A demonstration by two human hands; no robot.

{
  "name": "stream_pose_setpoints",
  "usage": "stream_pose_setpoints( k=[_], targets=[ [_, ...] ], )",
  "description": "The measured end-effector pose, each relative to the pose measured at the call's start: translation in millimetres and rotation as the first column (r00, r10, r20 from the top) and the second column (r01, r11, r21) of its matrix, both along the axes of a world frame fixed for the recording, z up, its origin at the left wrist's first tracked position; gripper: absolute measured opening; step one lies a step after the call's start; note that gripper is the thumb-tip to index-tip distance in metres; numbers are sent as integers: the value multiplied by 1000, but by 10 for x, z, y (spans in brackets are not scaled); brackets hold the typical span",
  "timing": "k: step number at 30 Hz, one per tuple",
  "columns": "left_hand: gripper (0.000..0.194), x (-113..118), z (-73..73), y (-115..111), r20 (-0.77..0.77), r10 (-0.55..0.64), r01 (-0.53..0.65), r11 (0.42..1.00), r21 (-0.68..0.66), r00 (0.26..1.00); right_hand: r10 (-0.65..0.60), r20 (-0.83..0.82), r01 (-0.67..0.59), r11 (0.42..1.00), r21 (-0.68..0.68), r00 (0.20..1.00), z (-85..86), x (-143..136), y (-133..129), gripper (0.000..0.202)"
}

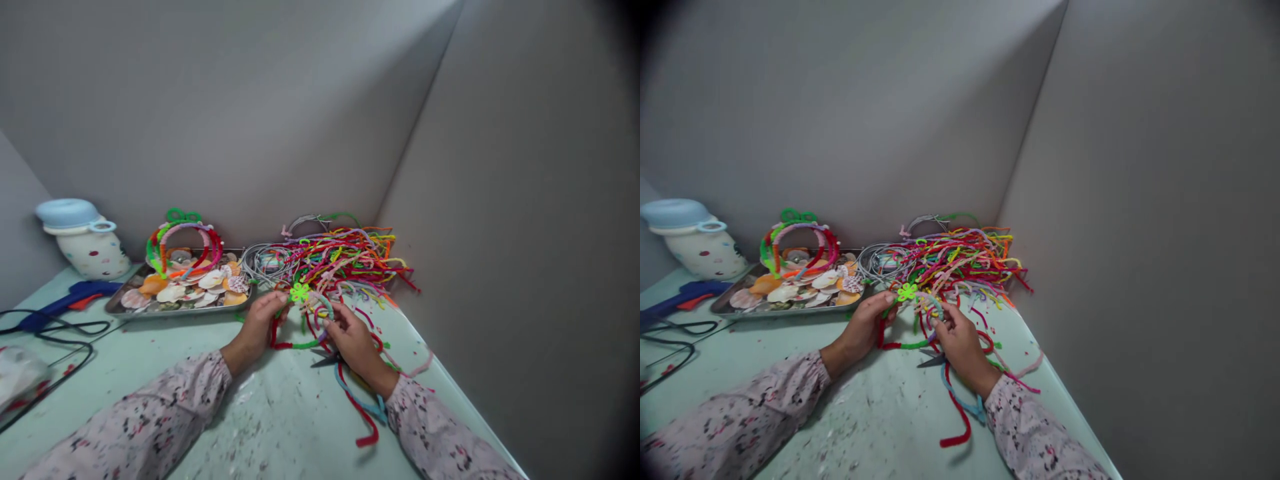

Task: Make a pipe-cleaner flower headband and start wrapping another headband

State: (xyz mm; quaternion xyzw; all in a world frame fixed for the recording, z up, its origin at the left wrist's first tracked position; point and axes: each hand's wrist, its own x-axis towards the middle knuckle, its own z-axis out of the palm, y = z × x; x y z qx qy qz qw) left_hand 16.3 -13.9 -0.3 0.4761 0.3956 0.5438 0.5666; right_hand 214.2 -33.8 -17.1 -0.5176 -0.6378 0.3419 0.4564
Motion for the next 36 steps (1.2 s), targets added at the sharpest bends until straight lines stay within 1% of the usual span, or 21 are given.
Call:
stream_pose_setpoints(
  k=[2, 4, 7, 12, 18, 24, 30, 32, 36],
  targets=[
    [32, -8, -13, 1, -104, 52, -45, 997, 65, 993, 0, -10, 0, 1000, -2, 1000, -12, 7, 6, 41],
    [33, -16, -18, -1, -197, 94, -71, 990, 121, 976, 9, -13, -9, 1000, 7, 1000, -10, 17, 4, 38],
    [32, -17, -7, -14, -275, 143, -98, 981, 170, 951, 33, -14, -33, 999, 22, 999, 13, 29, -10, 34],
    [32, 1, 18, -41, -303, 211, -159, 969, 187, 930, 48, -28, -47, 999, 17, 998, 44, 31, -30, 31],
    [29, 12, 49, -68, -342, 252, -173, 954, 246, 905, 32, -94, -34, 999, -16, 995, 19, 19, -27, 34],
    [27, -1, 37, -55, -354, 245, -161, 955, 250, 902, 39, -137, -45, 998, -44, 990, 4, 20, -22, 34],
    [28, -34, -1, -12, -355, 247, -171, 958, 231, 902, 51, -281, -93, 986, -138, 958, 18, 28, 7, 34],
    [27, -42, -6, -5, -355, 253, -181, 957, 225, 900, 40, -284, -91, 981, -170, 958, 14, 35, 21, 34],
    [28, -53, -25, 11, -347, 265, -195, 955, 223, 900, 42, -235, -93, 973, -210, 971, -9, 60, 49, 34]
  ],
)
